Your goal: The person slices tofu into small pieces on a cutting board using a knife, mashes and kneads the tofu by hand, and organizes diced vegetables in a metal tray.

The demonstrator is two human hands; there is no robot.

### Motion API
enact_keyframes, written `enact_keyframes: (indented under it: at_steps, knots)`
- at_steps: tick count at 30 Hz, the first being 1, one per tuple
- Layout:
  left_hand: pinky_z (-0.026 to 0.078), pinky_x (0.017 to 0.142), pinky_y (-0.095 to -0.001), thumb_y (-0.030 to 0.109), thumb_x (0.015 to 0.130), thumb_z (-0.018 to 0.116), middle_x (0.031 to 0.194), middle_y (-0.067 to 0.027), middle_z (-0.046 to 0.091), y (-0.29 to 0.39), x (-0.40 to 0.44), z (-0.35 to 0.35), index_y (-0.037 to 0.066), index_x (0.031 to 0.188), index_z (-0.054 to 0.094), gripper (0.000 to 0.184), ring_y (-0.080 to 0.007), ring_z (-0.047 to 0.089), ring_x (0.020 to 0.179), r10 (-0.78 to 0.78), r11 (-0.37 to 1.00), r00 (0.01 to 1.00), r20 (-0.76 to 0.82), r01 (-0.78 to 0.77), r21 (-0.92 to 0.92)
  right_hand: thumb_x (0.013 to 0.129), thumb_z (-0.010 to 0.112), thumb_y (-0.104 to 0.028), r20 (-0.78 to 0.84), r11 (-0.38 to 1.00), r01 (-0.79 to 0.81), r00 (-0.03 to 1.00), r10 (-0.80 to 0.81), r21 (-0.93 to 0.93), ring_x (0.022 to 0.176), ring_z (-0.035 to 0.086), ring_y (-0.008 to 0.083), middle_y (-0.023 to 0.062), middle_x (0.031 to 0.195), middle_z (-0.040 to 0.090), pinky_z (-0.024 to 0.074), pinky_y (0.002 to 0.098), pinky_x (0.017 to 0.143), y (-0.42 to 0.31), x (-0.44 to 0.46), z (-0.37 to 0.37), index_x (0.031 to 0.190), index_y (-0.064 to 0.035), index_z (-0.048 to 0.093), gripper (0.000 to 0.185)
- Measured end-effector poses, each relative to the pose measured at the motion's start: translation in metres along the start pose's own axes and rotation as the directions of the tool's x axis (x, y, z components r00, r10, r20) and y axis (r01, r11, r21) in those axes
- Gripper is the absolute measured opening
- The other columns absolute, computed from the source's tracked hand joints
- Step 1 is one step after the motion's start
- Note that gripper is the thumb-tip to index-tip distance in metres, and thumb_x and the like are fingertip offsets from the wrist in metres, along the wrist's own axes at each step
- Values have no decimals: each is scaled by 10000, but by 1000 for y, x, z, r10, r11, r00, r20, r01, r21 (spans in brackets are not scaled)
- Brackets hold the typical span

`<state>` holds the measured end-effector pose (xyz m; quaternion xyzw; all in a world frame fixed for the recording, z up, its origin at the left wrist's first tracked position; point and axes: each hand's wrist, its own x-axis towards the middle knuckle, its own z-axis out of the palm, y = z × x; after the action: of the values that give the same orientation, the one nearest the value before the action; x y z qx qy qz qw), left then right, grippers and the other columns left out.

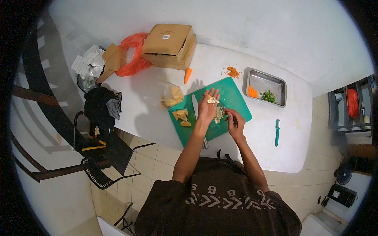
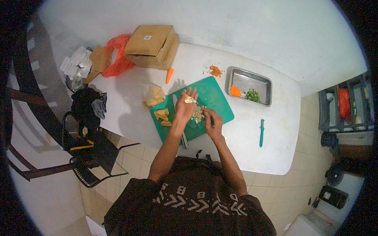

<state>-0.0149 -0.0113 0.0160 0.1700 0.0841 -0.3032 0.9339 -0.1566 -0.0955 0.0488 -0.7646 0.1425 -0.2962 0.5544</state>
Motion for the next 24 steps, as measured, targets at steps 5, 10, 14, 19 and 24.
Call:
enact_keyframes:
  at_steps: [5, 10, 14, 19, 24]
  knots:
    - [330, 1189, -504, 203, 1052, 506, 1387, -132, 511, 0, -1, 5, 78, 1164, 521, 168, -354, 428, 1392, -12, 1000, 1000, -13, 12, -7, 1028, 540, -81, 55, 999, 3, 998, 0, -48, 829, 672, 170, 139, 985, 711, 548, 289, 641, 8, -3, 0, 1126, 34, 682, 207]
    - [339, 1186, -496, 197, 1054, 503, 1385, -135, 512, 0, -1, 1, 78, 1166, 520, 165, -355, 428, 1392, -15, 1000, 1000, 3, 15, -13, 1033, 534, -88, 57, 1000, -13, 998, 12, 22, 836, 674, 170, 134, 994, 712, 544, 287, 650, 8, 0, 1, 1118, 37, 684, 214]
    - [337, 1188, -489, 196, 1054, 502, 1397, -134, 506, 0, -3, 2, 77, 1172, 519, 169, -351, 425, 1395, -20, 1000, 1000, 5, 20, 1, 1037, 528, -96, 22, 996, -57, 998, 55, 66, 844, 677, 171, 132, 1000, 711, 544, 286, 656, 3, 0, 2, 1123, 41, 678, 221]
    - [337, 1191, -487, 207, 1057, 495, 1413, -141, 495, 2, -4, 1, 72, 1182, 516, 185, -351, 423, 1396, -22, 1000, 1000, -22, 22, -8, 1039, 525, -97, 56, 998, -46, 998, 43, 53, 852, 679, 177, 133, 1020, 708, 559, 289, 660, 15, -4, 0, 1127, 40, 674, 221]
    - [334, 1193, -486, 217, 1063, 480, 1423, -145, 491, 4, -5, 1, 71, 1187, 515, 195, -350, 429, 1391, -27, 1000, 999, -41, 26, -11, 1040, 519, -94, 10, 992, -63, 998, 62, 108, 850, 679, 181, 134, 1032, 707, 565, 290, 656, 13, -5, 1, 1117, 39, 675, 219]
